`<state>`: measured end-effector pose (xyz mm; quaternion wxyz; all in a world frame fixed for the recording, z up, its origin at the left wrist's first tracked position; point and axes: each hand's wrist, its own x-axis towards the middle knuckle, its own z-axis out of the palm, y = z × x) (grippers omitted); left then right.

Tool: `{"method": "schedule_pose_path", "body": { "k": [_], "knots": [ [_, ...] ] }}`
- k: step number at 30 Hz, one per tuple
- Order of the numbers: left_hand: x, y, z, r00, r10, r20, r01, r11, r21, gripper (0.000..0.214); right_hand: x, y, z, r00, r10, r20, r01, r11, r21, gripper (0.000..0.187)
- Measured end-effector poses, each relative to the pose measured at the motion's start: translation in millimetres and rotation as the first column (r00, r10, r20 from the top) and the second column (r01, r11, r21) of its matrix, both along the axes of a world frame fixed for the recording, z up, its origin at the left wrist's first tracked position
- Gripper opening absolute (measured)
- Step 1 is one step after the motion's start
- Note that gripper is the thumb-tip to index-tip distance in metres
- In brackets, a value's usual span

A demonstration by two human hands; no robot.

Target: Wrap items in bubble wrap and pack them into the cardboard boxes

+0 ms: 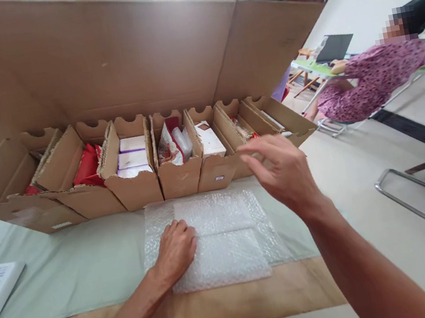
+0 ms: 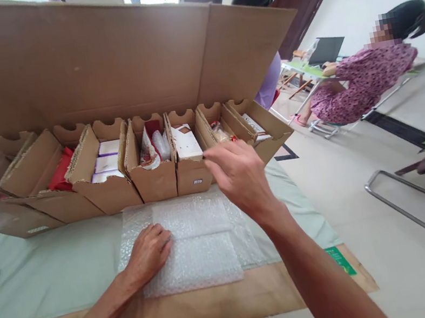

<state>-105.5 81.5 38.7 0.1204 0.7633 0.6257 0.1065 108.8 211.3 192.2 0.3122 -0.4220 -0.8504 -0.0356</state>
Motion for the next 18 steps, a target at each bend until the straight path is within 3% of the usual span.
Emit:
{"method": "schedule_pose_path", "body": {
  "k": [2, 4, 7, 10, 13, 16, 18],
  "knots": [
    [1.8, 0.0, -3.9, 1.0, 0.021, -0.008, -0.021, 1.0, -0.008, 0.017, -46.3, 31.3, 33.8, 0.981, 0.074, 0.177, -0.08, 0.996, 0.03, 0.027],
    [2.5, 0.0, -6.3, 0.999, 0.038, -0.004, -0.038, 0.999, -0.001, 0.015, -93.6, 65.4, 48.6, 0.904, 0.111, 0.413, -0.133, 0.991, 0.023, 0.022],
    [2.6, -0.5, -7.2, 0.998, 0.053, 0.014, -0.053, 0.999, -0.009, 0.015, -150.0, 107.1, 38.0, 0.705, 0.084, 0.704, -0.072, 0.996, -0.046, 0.024],
    [2.1, -0.4, -6.5, 0.998, 0.06, 0.035, -0.059, 0.998, -0.022, 0.015, -178.7, 124.7, 14.8, 0.582, 0.105, 0.806, 0.0, 0.992, -0.129, 0.024],
    [1.5, -0.2, -7.0, 0.996, 0.054, 0.066, -0.053, 0.998, -0.014, 0.015, -179.2, 122.2, 12.9, 0.615, 0.097, 0.783, -0.028, 0.994, -0.101, 0.024],
    [0.2, -2.3, -7.9, 0.981, 0.062, 0.185, -0.071, 0.996, 0.046, 0.017, -154.2, 106.2, 40.6, 0.748, -0.022, 0.664, 0.017, 1.0, 0.014, 0.026],
    [-2.3, -6.5, -4.9, 0.916, 0.083, 0.393, -0.143, 0.981, 0.128, 0.02, -126.2, 85.3, 63.3, 0.846, -0.066, 0.529, 0.049, 0.998, 0.048, 0.026]
  ]
}}
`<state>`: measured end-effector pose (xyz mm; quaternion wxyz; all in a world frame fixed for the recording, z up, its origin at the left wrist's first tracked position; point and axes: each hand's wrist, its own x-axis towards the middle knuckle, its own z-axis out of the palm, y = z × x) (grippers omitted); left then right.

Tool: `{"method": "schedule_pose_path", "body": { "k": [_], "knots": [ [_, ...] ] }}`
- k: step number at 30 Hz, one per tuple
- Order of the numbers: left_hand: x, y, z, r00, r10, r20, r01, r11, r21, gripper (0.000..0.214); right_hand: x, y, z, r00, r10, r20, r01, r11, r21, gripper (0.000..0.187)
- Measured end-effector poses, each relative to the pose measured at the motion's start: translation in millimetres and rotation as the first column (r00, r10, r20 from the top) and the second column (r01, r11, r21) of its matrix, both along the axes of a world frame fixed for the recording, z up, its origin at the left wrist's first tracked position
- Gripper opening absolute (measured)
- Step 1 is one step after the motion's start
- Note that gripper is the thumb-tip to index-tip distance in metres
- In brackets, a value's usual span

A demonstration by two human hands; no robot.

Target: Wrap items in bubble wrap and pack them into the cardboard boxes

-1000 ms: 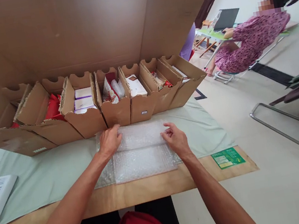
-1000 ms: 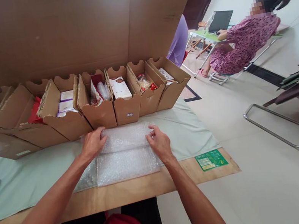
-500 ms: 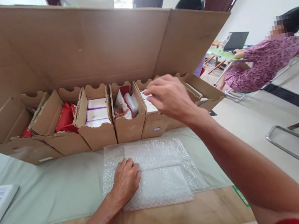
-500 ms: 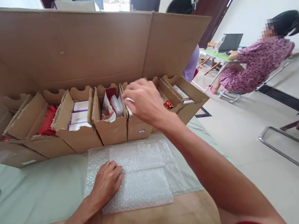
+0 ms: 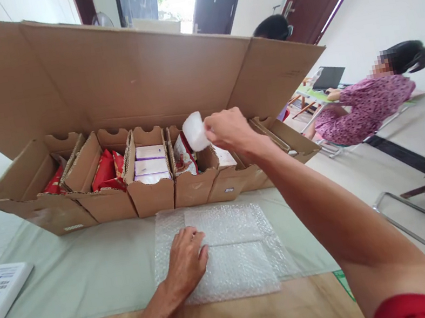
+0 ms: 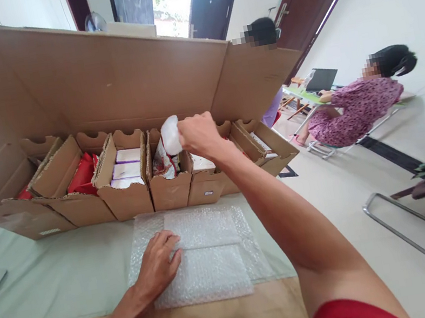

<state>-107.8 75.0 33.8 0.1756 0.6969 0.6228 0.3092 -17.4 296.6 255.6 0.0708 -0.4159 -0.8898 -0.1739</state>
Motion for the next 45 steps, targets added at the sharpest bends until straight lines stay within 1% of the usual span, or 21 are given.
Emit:
{"method": "schedule_pose_path", "body": {
  "k": [2, 3, 4, 6, 8, 9, 11, 12, 14, 16, 18, 19, 21, 25, 28, 32, 36, 38, 40, 43, 45],
  "knots": [
    [-4.4, -7.1, 8.8, 0.948, 0.055, 0.315, -0.079, 0.995, 0.063, 0.027, 31.6, -31.0, 12.8, 0.981, 0.06, -0.183, -0.059, 0.998, 0.01, 0.024],
    [-6.8, -11.7, 15.6, 0.87, 0.067, 0.489, -0.104, 0.993, 0.049, 0.034, 46.5, -49.7, 12.9, 0.957, 0.121, -0.265, -0.117, 0.993, 0.033, 0.02],
    [-8.9, -16.8, 23.7, 0.752, 0.073, 0.655, -0.105, 0.994, 0.01, 0.043, 59.5, -70.0, 8.4, 0.929, 0.198, -0.313, -0.185, 0.98, 0.072, 0.017],
    [-10.2, -27.2, 41.7, 0.427, 0.078, 0.901, -0.034, 0.997, -0.07, 0.064, 77.6, -112.5, -12.5, 0.878, 0.367, -0.306, -0.325, 0.928, 0.182, 0.016],
    [-5.7, -35.8, 57.7, 0.116, 0.07, 0.991, 0.061, 0.995, -0.077, 0.079, 85.8, -152.9, -41.8, 0.81, 0.531, -0.25, -0.495, 0.847, 0.194, 0.019],
    [-1.5, -38.8, 63.3, 0.01, 0.074, 0.997, 0.084, 0.994, -0.075, 0.081, 88.0, -170.7, -56.5, 0.765, 0.592, -0.254, -0.57, 0.806, 0.161, 0.019],
    [8.0, -42.6, 67.7, -0.101, 0.135, 0.986, 0.078, 0.989, -0.127, 0.08, 93.0, -199.5, -81.5, 0.673, 0.634, -0.381, -0.657, 0.749, 0.086, 0.011],
    [11.8, -44.0, 66.5, -0.129, 0.198, 0.972, 0.061, 0.98, -0.191, 0.077, 97.3, -210.0, -90.9, 0.634, 0.595, -0.493, -0.654, 0.753, 0.068, 0.008],
    [14.0, -47.2, 59.3, -0.18, 0.347, 0.921, 0.039, 0.938, -0.346, 0.073, 110.9, -223.6, -103.9, 0.539, 0.4, -0.741, -0.555, 0.831, 0.045, 0.009],
    [8.3, -52.5, 49.3, -0.231, 0.428, 0.874, 0.055, 0.902, -0.428, 0.072, 128.7, -230.3, -111.2, 0.359, 0.16, -0.92, -0.39, 0.921, 0.008, 0.014],
    [-2.4, -59.7, 40.5, -0.256, 0.425, 0.868, 0.109, 0.905, -0.411, 0.069, 145.7, -234.3, -115.6, 0.154, 0.004, -0.988, -0.27, 0.962, -0.038, 0.016],
    [-7.9, -63.5, 37.4, -0.243, 0.412, 0.878, 0.141, 0.911, -0.388, 0.066, 152.4, -236.2, -117.0, 0.083, -0.035, -0.996, -0.248, 0.967, -0.054, 0.015],
    [-16.6, -70.1, 34.9, -0.138, 0.366, 0.92, 0.134, 0.928, -0.348, 0.061, 160.8, -240.6, -118.3, 0.037, -0.071, -0.997, -0.269, 0.96, -0.079, 0.014],
    [-19.9, -75.3, 44.3, 0.347, 0.084, 0.934, -0.04, 0.996, -0.075, 0.065, 161.6, -250.4, -110.6, 0.088, -0.068, -0.994, -0.384, 0.918, -0.097, 0.014],
    [-13.1, -68.2, 56.7, 0.632, -0.08, 0.771, 0.157, 0.987, -0.026, 0.093, 157.8, -252.9, -98.6, 0.088, -0.045, -0.995, -0.425, 0.902, -0.078, 0.015],
    [0.6, -38.6, 62.2, 0.718, -0.06, 0.693, 0.354, 0.889, -0.29, 0.103, 155.8, -230.9, -88.2, 0.072, -0.052, -0.996, -0.421, 0.904, -0.077, 0.029],
    [7.3, -3.4, 75.9, 0.74, -0.049, 0.671, 0.418, 0.815, -0.402, 0.053, 159.9, -186.2, -80.9, 0.056, -0.042, -0.998, -0.459, 0.886, -0.063, 0.034],
    [4.0, 2.6, 99.6, 0.786, -0.1, 0.61, 0.342, 0.893, -0.294, 0.025, 165.7, -173.6, -72.6, 0.041, 0.014, -0.999, -0.42, 0.907, -0.004, 0.033],
    [-2.9, -2.5, 130.0, 0.874, -0.147, 0.463, 0.166, 0.986, 0.001, 0.012, 174.1, -174.5, -63.0, 0.008, 0.101, -0.995, -0.361, 0.928, 0.091, 0.03],
    [-13.6, -23.8, 158.3, 0.977, -0.147, 0.157, 0.068, 0.904, 0.422, 0.008, 188.9, -193.5, -62.1, -0.006, 0.169, -0.986, -0.362, 0.919, 0.159, 0.02],
    [-17.7, -39.1, 147.8, 0.99, -0.143, -0.005, 0.127, 0.859, 0.496, 0.014, 196.4, -206.5, -80.6, 0.11, 0.11, -0.988, -0.427, 0.903, 0.053, 0.011]
  ]
}}
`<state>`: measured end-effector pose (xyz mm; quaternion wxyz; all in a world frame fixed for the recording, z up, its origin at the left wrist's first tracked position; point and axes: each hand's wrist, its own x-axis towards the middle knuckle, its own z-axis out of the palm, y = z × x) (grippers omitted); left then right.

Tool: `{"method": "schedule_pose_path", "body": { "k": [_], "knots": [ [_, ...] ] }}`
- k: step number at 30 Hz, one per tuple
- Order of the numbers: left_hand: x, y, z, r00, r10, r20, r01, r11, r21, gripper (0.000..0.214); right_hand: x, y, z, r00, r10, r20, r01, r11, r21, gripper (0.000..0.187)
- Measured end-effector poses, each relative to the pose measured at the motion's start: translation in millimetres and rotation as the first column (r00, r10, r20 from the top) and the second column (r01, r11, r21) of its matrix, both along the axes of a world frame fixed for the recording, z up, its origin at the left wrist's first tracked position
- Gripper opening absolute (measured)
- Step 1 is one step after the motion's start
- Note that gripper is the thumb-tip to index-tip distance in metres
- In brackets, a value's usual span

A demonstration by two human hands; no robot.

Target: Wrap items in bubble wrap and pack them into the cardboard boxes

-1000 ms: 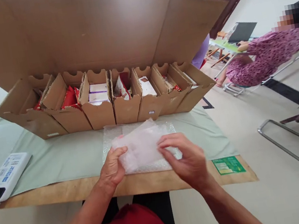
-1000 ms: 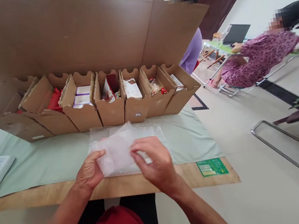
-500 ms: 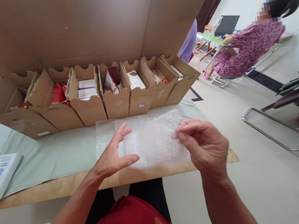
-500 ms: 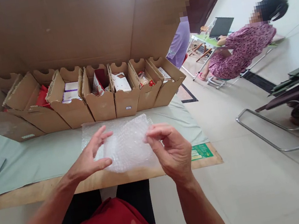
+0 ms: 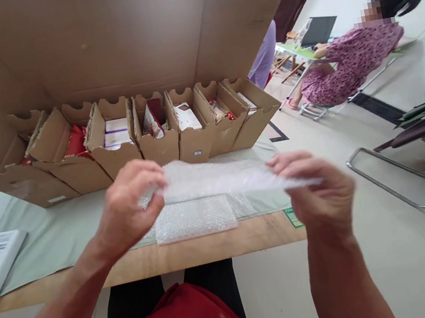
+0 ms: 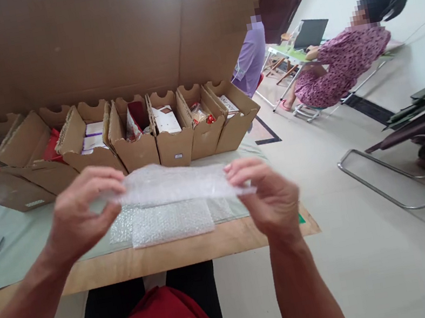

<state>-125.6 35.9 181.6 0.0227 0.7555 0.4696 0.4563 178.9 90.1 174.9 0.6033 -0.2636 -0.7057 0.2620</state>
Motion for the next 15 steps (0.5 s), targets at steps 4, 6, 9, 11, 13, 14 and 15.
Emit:
{"method": "schedule_pose_path", "body": {
  "k": [4, 6, 9, 11, 13, 14, 15],
  "knots": [
    [-2.1, -20.5, -79.3, 0.987, -0.004, -0.162, -0.014, 0.994, -0.112, 0.024, 3.4, -5.9, -77.1, 0.938, 0.038, 0.344, 0.02, 0.987, -0.163, 0.013],
    [-2.8, -27.6, -118.1, 0.979, -0.016, -0.202, -0.037, 0.966, -0.256, 0.024, 3.4, -2.7, -115.7, 0.865, 0.022, 0.502, 0.08, 0.98, -0.181, 0.018],
    [-7.1, -34.5, -141.7, 0.978, -0.081, -0.192, -0.012, 0.899, -0.438, 0.025, 9.6, 0.4, -145.3, 0.729, 0.045, 0.683, 0.089, 0.983, -0.16, 0.033],
    [-10.5, -34.0, -136.7, 0.988, -0.09, -0.129, 0.018, 0.88, -0.475, 0.032, 17.4, 1.0, -142.5, 0.684, 0.049, 0.728, 0.057, 0.991, -0.12, 0.042],
    [-10.3, -27.5, -126.3, 0.995, -0.066, -0.08, 0.022, 0.887, -0.461, 0.034, 24.0, 2.6, -125.4, 0.687, 0.025, 0.726, 0.049, 0.996, -0.08, 0.041],
    [-7.8, -21.8, -122.4, 0.995, -0.055, -0.079, 0.014, 0.892, -0.451, 0.033, 25.4, 4.8, -112.9, 0.697, 0.006, 0.717, 0.061, 0.996, -0.067, 0.038],
    [-3.7, -14.9, -120.6, 0.994, -0.049, -0.096, 0.001, 0.897, -0.442, 0.032, 25.0, 8.6, -98.5, 0.71, -0.014, 0.704, 0.077, 0.995, -0.057, 0.033]
  ]
}}
